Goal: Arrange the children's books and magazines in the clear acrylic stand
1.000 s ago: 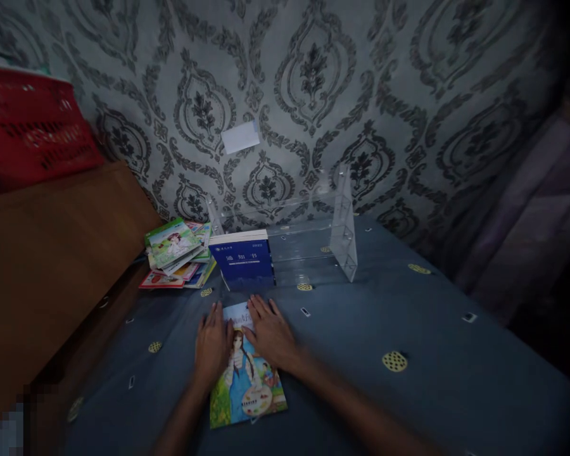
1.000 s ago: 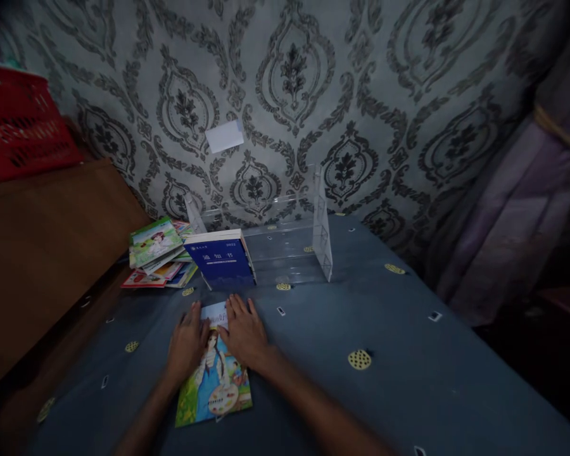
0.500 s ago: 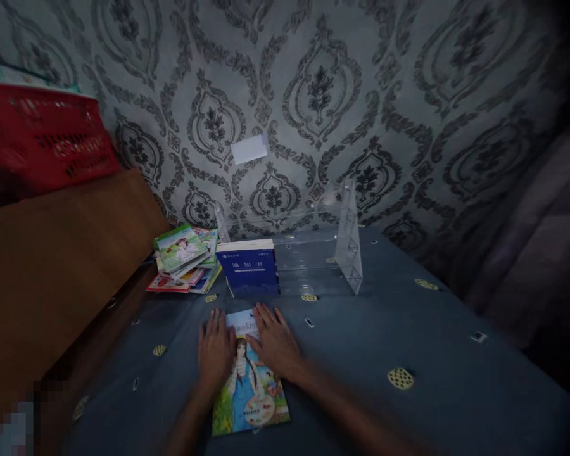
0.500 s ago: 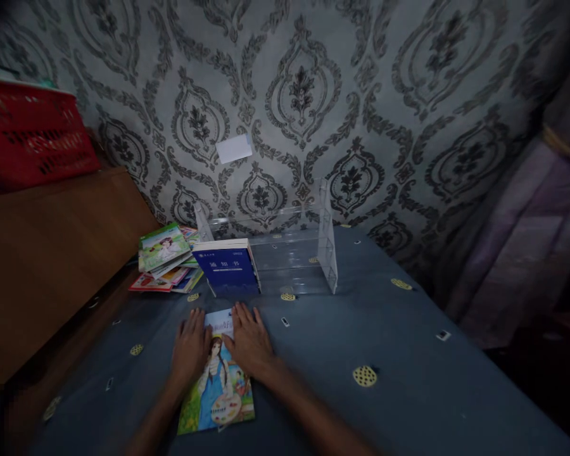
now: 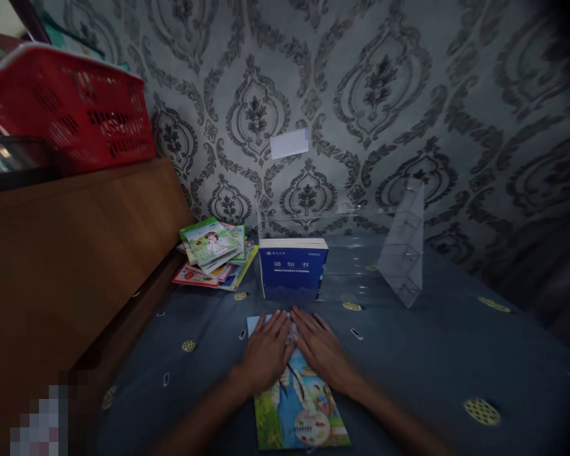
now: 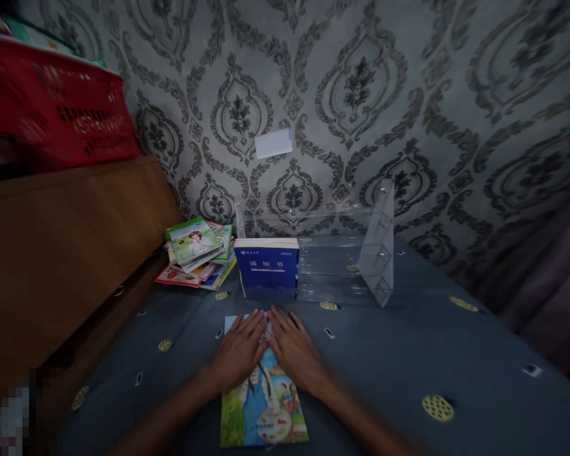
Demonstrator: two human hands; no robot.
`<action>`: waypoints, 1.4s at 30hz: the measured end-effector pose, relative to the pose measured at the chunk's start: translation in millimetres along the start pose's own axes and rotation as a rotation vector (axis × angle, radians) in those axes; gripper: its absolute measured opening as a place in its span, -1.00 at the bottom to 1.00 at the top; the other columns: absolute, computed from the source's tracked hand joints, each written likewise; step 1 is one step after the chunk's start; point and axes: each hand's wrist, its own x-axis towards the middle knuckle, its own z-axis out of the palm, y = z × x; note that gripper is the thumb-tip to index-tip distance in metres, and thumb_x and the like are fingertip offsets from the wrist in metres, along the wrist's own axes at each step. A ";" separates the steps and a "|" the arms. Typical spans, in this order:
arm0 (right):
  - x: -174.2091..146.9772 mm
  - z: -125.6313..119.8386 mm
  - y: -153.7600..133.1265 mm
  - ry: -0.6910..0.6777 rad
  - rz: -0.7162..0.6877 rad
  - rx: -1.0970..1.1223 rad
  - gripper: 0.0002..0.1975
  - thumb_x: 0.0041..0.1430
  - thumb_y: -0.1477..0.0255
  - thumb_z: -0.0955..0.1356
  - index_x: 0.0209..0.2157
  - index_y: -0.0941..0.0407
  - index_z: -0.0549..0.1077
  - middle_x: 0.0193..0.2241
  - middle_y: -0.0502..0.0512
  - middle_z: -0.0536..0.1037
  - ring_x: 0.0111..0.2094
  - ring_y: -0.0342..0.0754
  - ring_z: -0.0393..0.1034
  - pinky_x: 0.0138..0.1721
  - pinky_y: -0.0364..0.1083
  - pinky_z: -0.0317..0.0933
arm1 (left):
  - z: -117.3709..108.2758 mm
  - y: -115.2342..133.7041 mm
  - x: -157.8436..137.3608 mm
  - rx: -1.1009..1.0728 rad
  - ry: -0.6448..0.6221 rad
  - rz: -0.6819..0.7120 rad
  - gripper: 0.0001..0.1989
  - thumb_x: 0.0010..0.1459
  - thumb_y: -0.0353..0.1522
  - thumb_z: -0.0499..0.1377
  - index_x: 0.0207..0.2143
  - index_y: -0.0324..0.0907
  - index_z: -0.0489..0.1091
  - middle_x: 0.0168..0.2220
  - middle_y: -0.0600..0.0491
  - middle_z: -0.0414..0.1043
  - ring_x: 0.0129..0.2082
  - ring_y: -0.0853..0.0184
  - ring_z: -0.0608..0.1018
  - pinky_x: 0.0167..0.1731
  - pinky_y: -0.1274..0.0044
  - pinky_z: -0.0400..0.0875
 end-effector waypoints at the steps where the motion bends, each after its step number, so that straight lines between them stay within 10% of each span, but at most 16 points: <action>1: -0.2 1.6 1.3 0.014 -0.005 0.009 -0.44 0.45 0.26 0.08 0.36 0.21 0.21 0.29 0.35 0.33 0.32 0.13 0.22 0.29 0.27 0.15 | -2.0 -0.5 1.0 -0.020 -0.021 0.010 -0.48 0.43 -0.22 -0.07 0.34 -0.21 0.16 0.37 -0.08 0.17 0.39 0.25 0.21 0.36 0.22 0.17; 11: -0.4 -7.1 2.9 0.014 0.060 0.170 -0.34 0.45 0.13 0.09 0.45 0.10 -0.03 0.32 0.27 0.30 0.31 0.10 0.24 0.33 0.23 0.10 | -22.7 -2.7 6.3 -0.138 -0.127 0.246 -0.34 0.41 -0.09 -0.08 0.43 -0.17 -0.10 0.44 -0.03 -0.01 0.45 0.27 0.05 0.39 0.18 0.05; 18: 2.8 -15.5 0.4 -0.005 0.130 0.196 -0.38 0.44 0.10 0.07 0.40 0.06 0.14 0.30 0.23 0.34 0.30 0.13 0.24 0.32 0.24 0.12 | -20.4 -2.4 8.6 -0.069 -0.163 0.466 -0.50 0.41 -0.10 -0.04 0.19 -0.21 0.34 0.24 -0.08 0.39 0.36 0.22 0.27 0.39 0.22 0.03; 24: 5.8 -15.3 -0.5 0.000 0.109 0.154 -0.37 0.43 0.07 0.06 0.36 0.07 0.21 0.24 0.26 0.41 0.27 0.15 0.30 0.29 0.25 0.15 | -29.7 18.9 -4.8 -0.151 -0.255 0.618 -0.45 0.42 -0.10 -0.05 0.29 -0.22 0.22 0.23 -0.07 0.41 0.29 0.23 0.37 0.37 0.24 0.02; 32: 9.2 -15.1 -6.3 -0.070 0.144 0.111 -0.32 0.43 0.06 0.03 0.34 0.20 0.22 0.25 0.33 0.39 0.29 0.18 0.25 0.29 0.21 0.09 | -42.0 35.4 -30.9 -0.263 -0.340 0.699 -0.48 0.45 -0.18 -0.12 0.36 -0.14 0.14 0.40 0.04 0.12 0.45 0.34 0.05 0.44 0.31 -0.23; 42: 4.6 -7.7 -11.2 -0.010 0.058 -0.017 -0.40 0.45 0.14 0.05 0.33 0.17 0.21 0.26 0.31 0.39 0.27 0.18 0.25 0.25 0.21 0.09 | -52.4 46.4 -50.8 -0.366 -0.359 0.640 -0.50 0.41 -0.35 -0.06 0.33 0.21 0.15 0.36 0.28 0.21 0.41 0.37 0.16 0.43 0.28 -0.09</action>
